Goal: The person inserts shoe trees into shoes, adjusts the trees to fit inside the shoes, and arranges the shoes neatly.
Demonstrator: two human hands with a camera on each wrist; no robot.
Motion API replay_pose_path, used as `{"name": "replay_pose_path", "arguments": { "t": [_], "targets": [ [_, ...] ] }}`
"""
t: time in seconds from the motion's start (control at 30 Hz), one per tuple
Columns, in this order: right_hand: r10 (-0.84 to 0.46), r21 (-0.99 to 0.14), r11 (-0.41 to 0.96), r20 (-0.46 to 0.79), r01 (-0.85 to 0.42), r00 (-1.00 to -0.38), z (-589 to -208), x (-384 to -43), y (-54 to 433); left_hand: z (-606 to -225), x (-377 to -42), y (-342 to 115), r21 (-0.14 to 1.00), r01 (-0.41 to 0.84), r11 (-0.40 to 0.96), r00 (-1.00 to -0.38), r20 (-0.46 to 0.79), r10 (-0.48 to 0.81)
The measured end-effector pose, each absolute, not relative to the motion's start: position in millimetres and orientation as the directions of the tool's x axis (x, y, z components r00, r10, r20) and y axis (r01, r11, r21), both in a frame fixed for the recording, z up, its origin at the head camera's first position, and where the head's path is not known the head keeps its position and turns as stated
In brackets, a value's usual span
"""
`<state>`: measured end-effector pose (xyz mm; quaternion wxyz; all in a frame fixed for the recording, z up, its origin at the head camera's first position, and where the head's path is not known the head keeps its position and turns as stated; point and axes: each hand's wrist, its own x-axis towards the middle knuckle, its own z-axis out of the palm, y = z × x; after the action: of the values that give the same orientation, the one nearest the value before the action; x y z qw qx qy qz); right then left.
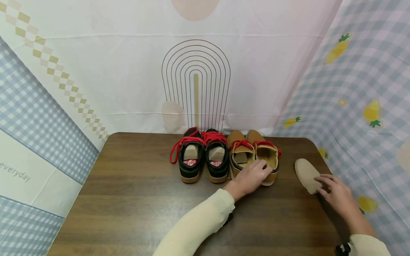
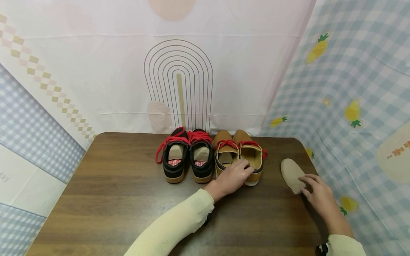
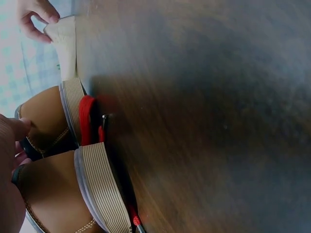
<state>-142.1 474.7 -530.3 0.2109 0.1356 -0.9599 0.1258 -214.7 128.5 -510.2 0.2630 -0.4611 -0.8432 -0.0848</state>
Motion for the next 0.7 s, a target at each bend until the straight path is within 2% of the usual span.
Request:
{"name": "replay_pose_path", "arguments": {
  "t": [0.27, 0.53, 0.7],
  "targets": [
    [-0.288, -0.137, 0.921, 0.384, -0.363, -0.877, -532, -146, 478, -512, -215, 129, -0.105, 0.813, 0.573, -0.435, 0.544, 0.718],
    [-0.319, -0.085, 0.906, 0.506, -0.414, -0.802, -542, -147, 482, -512, -215, 130, -0.098, 0.814, 0.572, -0.433, 0.553, 0.712],
    [-0.325, -0.094, 0.889, 0.56, -0.449, -0.762, -544, -147, 483, -512, -216, 129, -0.115, 0.81, 0.576, -0.425, 0.562, 0.71]
  ]
}}
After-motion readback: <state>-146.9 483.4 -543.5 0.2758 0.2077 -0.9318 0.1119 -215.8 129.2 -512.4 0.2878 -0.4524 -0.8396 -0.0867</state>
